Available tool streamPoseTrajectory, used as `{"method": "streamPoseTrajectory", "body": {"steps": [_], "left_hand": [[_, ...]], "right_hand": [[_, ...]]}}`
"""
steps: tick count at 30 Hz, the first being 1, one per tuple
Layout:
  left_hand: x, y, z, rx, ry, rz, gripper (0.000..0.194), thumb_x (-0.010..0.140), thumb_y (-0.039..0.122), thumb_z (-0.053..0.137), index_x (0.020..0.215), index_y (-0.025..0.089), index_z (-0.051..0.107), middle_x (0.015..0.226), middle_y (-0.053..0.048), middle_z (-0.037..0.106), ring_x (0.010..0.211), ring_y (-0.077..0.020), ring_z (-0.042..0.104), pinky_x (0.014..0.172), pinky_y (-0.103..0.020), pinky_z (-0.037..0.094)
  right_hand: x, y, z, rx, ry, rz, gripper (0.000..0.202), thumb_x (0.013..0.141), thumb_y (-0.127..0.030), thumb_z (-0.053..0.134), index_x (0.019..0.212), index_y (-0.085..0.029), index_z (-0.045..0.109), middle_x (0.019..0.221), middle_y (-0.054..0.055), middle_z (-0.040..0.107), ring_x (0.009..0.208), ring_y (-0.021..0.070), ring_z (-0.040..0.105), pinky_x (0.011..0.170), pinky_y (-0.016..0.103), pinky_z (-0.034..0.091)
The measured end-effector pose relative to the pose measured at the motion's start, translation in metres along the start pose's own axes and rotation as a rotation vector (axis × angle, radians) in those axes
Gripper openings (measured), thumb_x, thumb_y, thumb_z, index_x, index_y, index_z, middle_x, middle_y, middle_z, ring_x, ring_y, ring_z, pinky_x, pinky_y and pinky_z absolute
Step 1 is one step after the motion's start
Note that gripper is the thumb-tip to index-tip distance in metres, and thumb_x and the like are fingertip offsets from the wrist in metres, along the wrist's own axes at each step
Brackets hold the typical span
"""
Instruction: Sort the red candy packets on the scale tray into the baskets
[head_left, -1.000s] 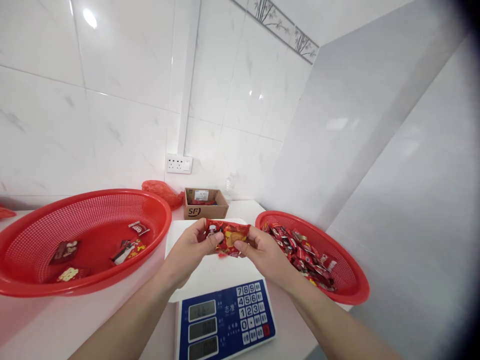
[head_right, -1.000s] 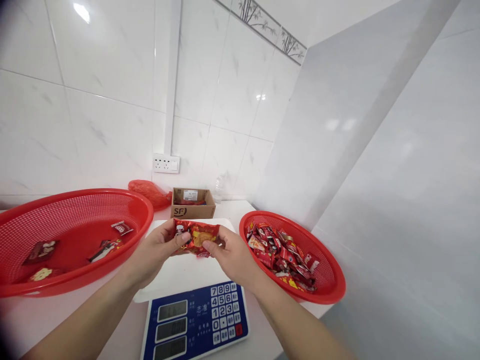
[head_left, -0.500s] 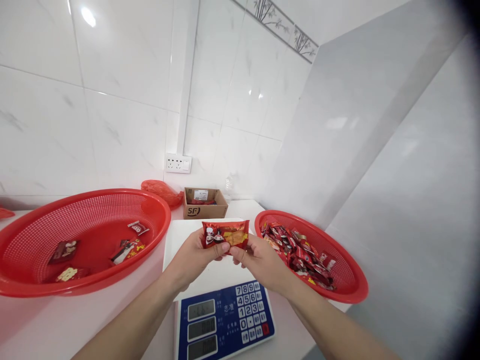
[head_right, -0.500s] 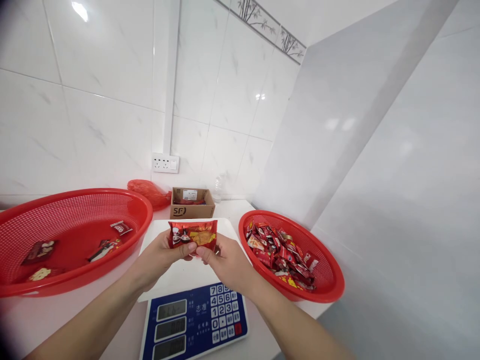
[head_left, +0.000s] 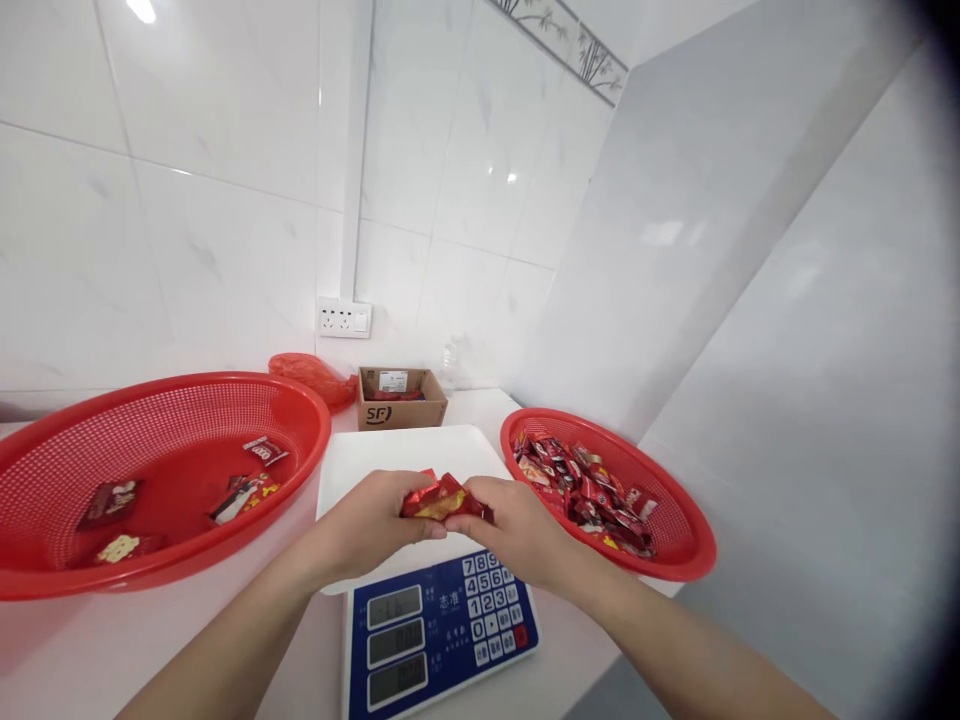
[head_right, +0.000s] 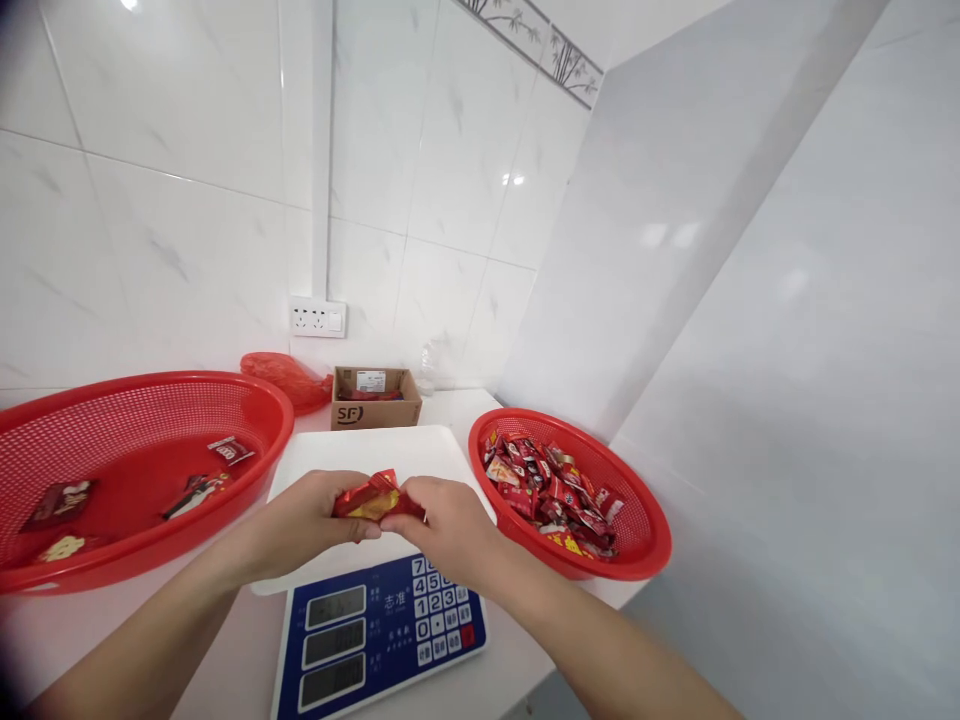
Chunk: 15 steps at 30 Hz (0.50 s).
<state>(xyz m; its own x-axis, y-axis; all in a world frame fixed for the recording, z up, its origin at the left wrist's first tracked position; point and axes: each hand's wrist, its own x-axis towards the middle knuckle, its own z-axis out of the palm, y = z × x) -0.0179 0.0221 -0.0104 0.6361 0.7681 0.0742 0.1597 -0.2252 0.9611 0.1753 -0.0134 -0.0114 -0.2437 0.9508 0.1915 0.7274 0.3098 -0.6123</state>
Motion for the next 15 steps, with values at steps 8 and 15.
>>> {"method": "streamPoseTrajectory", "body": {"steps": [8,15], "left_hand": [[0.007,-0.007,-0.005,-0.397,0.088,0.006,0.014,0.067,0.024,0.078,0.077,0.016,0.071,0.07,-0.001,0.068,0.068,-0.0176,0.064,0.065,-0.03,0.053],[0.014,-0.005,-0.023,-0.9,0.585,0.152,0.013,0.071,0.017,0.076,0.082,0.015,0.071,0.075,-0.004,0.075,0.071,-0.0185,0.071,0.07,-0.029,0.061]], "right_hand": [[-0.002,0.028,-0.038,-0.001,-0.034,0.111,0.026,0.093,-0.036,0.048,0.106,-0.018,0.062,0.098,0.005,0.069,0.086,0.0187,0.064,0.069,0.028,0.049],[-0.027,0.122,-0.095,-0.393,-0.179,0.468,0.009,0.081,-0.022,0.064,0.072,-0.019,0.062,0.077,0.005,0.07,0.072,0.0222,0.064,0.066,0.034,0.046]]}}
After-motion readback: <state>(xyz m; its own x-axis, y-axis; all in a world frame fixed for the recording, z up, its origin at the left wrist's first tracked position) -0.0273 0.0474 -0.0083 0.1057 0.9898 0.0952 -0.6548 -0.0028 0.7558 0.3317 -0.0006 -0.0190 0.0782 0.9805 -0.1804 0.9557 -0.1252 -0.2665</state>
